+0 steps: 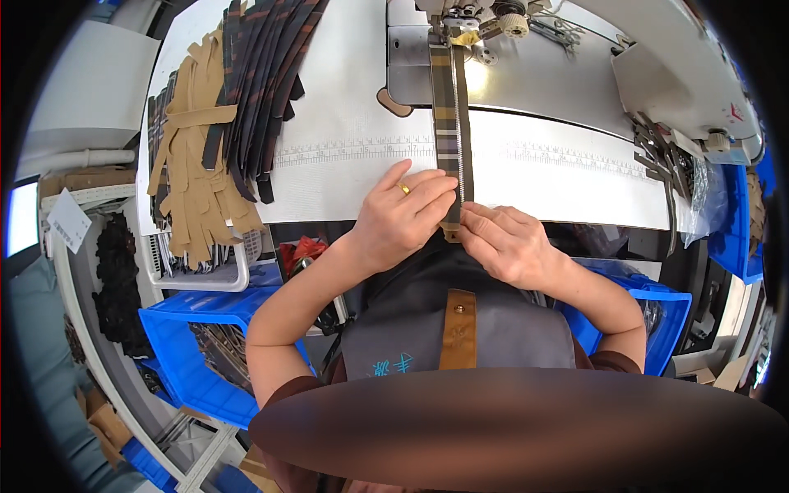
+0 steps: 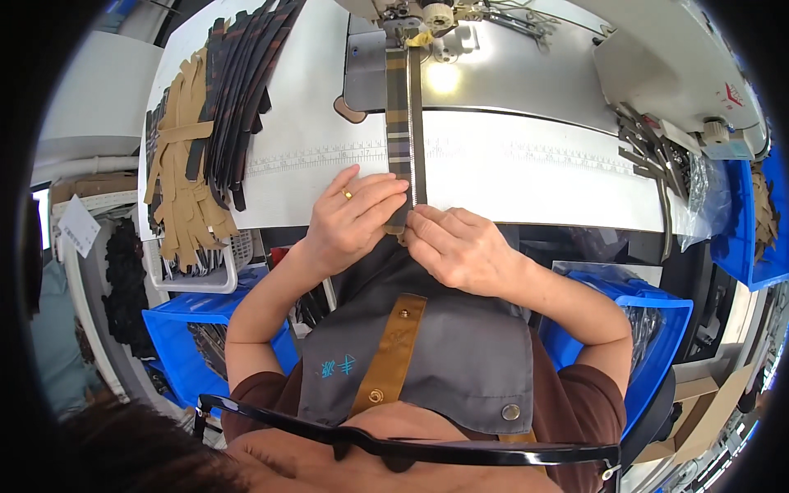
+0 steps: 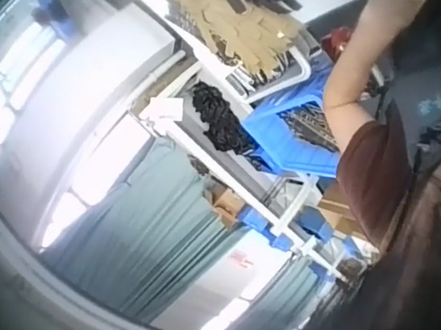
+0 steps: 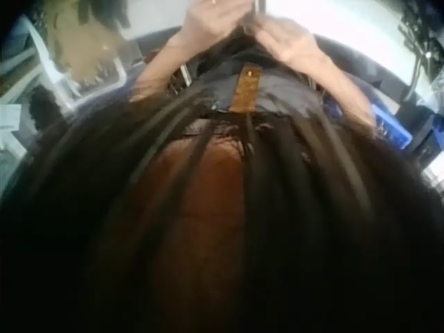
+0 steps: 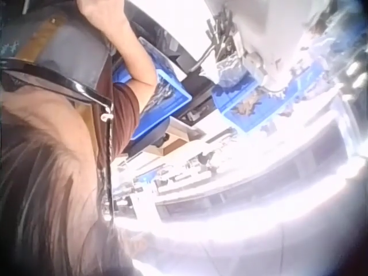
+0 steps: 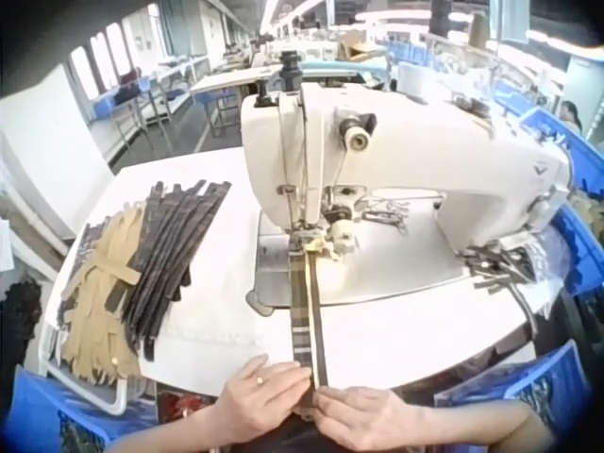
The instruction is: The recorder is sewing fabric strips using an industrial sewing machine.
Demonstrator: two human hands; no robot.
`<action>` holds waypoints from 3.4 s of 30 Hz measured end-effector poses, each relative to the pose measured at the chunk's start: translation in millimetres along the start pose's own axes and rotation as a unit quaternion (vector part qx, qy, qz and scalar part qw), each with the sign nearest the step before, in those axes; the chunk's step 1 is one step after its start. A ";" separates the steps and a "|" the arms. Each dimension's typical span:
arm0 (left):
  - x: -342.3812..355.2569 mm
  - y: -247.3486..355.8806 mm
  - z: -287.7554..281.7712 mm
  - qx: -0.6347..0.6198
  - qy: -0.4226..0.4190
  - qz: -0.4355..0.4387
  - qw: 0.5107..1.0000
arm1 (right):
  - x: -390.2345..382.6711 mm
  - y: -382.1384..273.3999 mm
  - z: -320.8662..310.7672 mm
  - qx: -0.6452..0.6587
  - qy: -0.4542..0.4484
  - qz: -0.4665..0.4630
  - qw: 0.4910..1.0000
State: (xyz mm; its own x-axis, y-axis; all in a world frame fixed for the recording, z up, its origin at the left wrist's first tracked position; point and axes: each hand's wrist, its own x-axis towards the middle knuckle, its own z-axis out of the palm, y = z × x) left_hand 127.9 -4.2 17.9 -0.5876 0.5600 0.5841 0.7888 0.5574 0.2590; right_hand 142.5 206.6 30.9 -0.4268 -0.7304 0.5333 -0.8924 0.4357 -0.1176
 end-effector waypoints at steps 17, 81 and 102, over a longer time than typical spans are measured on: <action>-8.1 -8.5 1.0 -0.060 -0.028 -0.025 0.997 | -4.3 1.1 1.6 0.003 0.002 -0.002 1.000; 63.8 -102.1 22.3 0.125 -0.107 -0.086 0.983 | 50.5 98.6 8.1 0.072 -0.040 0.068 0.994; 68.3 -101.4 23.3 0.075 -0.102 -0.108 0.986 | 65.4 143.2 31.0 0.102 0.006 0.129 0.986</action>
State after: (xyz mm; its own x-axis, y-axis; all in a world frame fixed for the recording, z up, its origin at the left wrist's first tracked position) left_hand 3.6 -8.2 13.6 -0.7754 0.5216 0.3560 0.6144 0.7535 0.2341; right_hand -17.8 204.9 23.0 -0.6424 -0.6022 0.4740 -0.7661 0.4897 -0.4162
